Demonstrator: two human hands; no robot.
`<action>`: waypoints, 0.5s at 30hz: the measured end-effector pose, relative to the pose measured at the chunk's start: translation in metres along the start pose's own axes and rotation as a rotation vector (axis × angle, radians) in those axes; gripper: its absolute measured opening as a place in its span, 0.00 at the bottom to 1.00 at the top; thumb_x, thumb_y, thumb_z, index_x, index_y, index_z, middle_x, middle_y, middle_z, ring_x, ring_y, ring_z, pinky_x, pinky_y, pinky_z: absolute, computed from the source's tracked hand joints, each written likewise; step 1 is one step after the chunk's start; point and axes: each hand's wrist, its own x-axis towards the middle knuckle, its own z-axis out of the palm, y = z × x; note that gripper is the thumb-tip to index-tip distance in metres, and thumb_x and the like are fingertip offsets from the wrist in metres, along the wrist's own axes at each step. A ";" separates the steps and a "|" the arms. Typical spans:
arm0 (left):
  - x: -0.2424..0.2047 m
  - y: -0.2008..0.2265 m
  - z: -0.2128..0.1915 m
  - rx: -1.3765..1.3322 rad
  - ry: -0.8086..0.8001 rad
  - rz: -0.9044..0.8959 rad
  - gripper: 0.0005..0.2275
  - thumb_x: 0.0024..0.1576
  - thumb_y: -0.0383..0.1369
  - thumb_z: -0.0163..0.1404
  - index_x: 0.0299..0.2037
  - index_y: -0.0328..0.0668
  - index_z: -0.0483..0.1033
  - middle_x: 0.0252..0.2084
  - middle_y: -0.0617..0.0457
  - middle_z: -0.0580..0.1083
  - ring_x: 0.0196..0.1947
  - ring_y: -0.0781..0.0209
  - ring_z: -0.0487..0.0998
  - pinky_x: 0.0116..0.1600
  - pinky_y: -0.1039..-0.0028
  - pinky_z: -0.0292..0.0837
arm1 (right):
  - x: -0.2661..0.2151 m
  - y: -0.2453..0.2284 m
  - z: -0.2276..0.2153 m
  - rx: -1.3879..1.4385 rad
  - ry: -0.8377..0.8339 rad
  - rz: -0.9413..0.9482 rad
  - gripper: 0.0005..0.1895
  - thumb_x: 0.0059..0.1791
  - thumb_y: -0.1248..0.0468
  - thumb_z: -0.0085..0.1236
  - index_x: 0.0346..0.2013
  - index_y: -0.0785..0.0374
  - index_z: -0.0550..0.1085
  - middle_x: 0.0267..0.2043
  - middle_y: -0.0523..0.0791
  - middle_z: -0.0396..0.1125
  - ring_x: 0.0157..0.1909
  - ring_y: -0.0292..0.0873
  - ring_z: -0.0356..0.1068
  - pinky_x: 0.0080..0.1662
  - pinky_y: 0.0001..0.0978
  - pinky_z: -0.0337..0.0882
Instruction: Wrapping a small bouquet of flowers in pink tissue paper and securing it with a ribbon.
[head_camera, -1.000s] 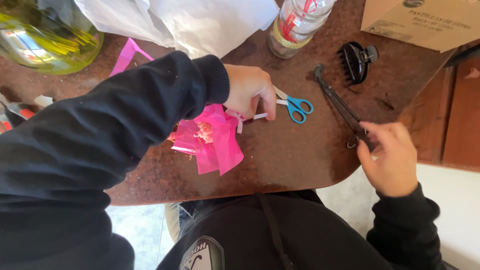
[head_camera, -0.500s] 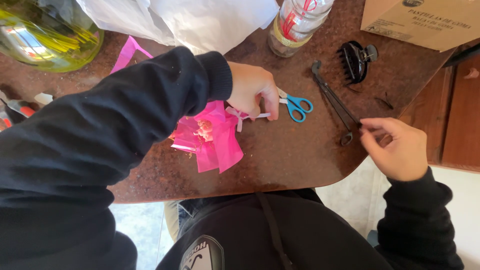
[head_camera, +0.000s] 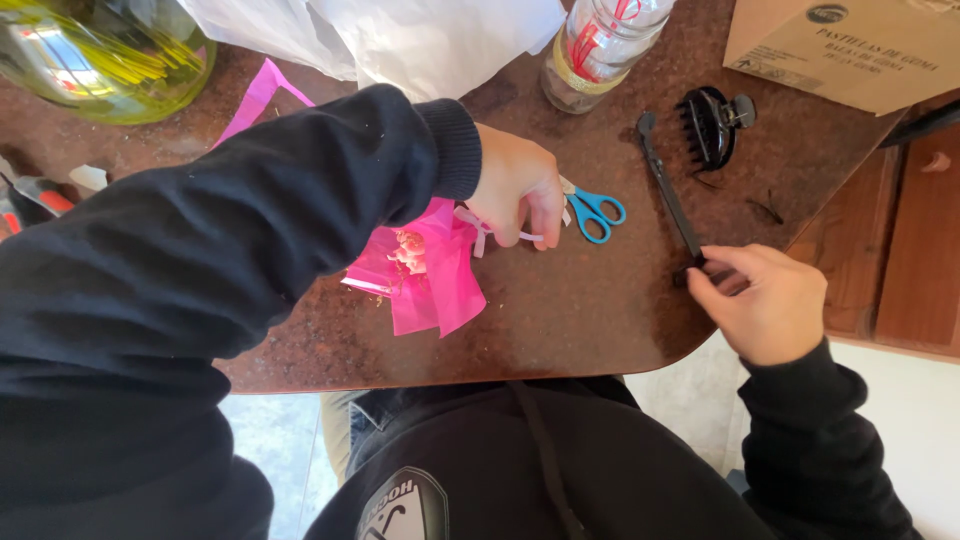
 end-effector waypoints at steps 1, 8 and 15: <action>0.000 -0.002 0.000 -0.001 0.004 -0.001 0.19 0.46 0.24 0.56 0.50 0.44 0.81 0.50 0.55 0.82 0.39 0.65 0.82 0.40 0.72 0.78 | 0.000 0.000 0.002 -0.001 -0.001 -0.004 0.13 0.45 0.67 0.70 0.43 0.67 0.80 0.34 0.47 0.74 0.31 0.40 0.75 0.36 0.27 0.72; -0.001 -0.003 0.001 -0.115 -0.028 -0.007 0.21 0.45 0.18 0.52 0.50 0.40 0.80 0.50 0.55 0.82 0.36 0.63 0.84 0.34 0.71 0.78 | -0.009 0.028 -0.011 0.389 0.017 0.150 0.12 0.48 0.70 0.64 0.46 0.66 0.77 0.37 0.47 0.75 0.35 0.35 0.76 0.39 0.25 0.76; -0.007 0.011 -0.002 -0.187 -0.102 -0.138 0.24 0.44 0.14 0.47 0.52 0.40 0.78 0.55 0.57 0.79 0.32 0.59 0.86 0.29 0.67 0.75 | -0.001 0.080 -0.038 1.017 -0.922 0.335 0.25 0.39 0.61 0.68 0.46 0.72 0.74 0.32 0.48 0.71 0.30 0.34 0.63 0.30 0.22 0.61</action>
